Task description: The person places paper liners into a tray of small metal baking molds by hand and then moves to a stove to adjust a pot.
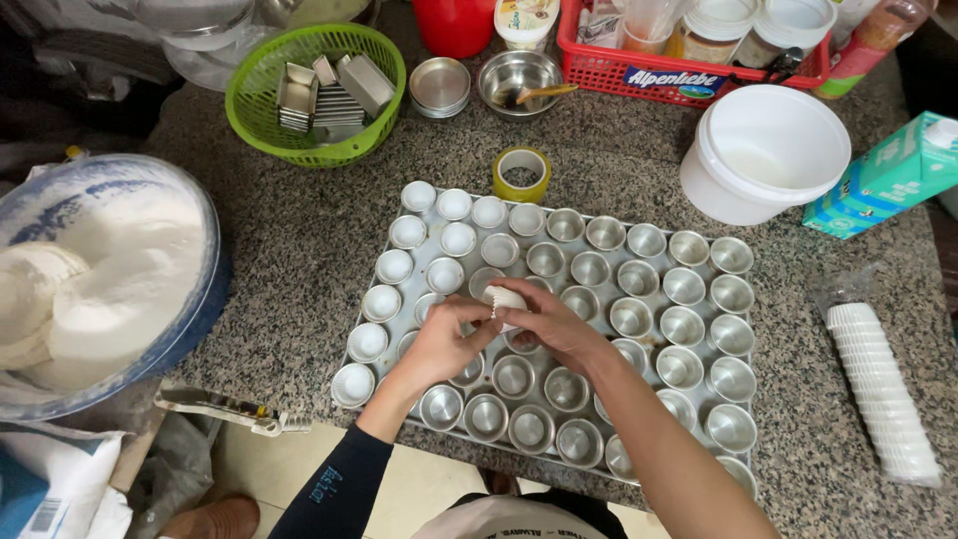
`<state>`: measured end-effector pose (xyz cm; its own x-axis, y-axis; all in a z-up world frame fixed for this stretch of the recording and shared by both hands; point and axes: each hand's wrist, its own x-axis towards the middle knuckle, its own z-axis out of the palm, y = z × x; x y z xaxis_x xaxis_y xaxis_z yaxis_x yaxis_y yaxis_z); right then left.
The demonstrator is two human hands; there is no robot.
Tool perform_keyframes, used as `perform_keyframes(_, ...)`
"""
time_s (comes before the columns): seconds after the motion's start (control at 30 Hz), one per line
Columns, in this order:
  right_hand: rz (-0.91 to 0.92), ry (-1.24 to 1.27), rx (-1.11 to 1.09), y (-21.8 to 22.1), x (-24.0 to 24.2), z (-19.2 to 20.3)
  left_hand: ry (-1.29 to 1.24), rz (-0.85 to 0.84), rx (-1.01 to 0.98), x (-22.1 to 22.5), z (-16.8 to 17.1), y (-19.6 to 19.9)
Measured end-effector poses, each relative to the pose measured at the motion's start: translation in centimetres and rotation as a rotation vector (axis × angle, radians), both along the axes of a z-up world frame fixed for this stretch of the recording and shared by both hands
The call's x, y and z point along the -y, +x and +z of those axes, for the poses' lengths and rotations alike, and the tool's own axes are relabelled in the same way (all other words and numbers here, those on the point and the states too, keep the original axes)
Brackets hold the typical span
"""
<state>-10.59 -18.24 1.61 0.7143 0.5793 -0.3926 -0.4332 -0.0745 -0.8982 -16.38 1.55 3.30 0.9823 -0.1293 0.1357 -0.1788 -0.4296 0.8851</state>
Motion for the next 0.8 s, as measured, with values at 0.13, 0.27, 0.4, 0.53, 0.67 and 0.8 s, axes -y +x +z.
perform_keyframes(0.13,0.044,-0.026,-0.006,-0.4,0.1,0.1,0.042,0.036,-0.022,0.0,0.0,-0.7)
perform_keyframes(0.27,0.079,-0.01,-0.029,-0.5,-0.1,-0.1,0.063,0.073,-0.042,0.3,-0.2,-1.2)
perform_keyframes(0.4,0.087,-0.008,-0.017,-0.6,0.1,-0.2,0.027,0.039,0.019,0.4,-0.4,-1.8)
perform_keyframes(0.53,0.097,0.026,-0.011,-0.7,0.4,-0.2,0.033,0.065,-0.01,0.6,-0.4,-1.9)
perform_keyframes(0.67,0.09,0.008,0.009,-0.7,0.6,-0.3,0.028,0.092,-0.059,1.0,-0.3,-1.8)
perform_keyframes(0.8,0.074,0.007,0.017,-0.6,0.7,-0.4,0.068,0.098,-0.016,1.1,-0.3,-1.7)
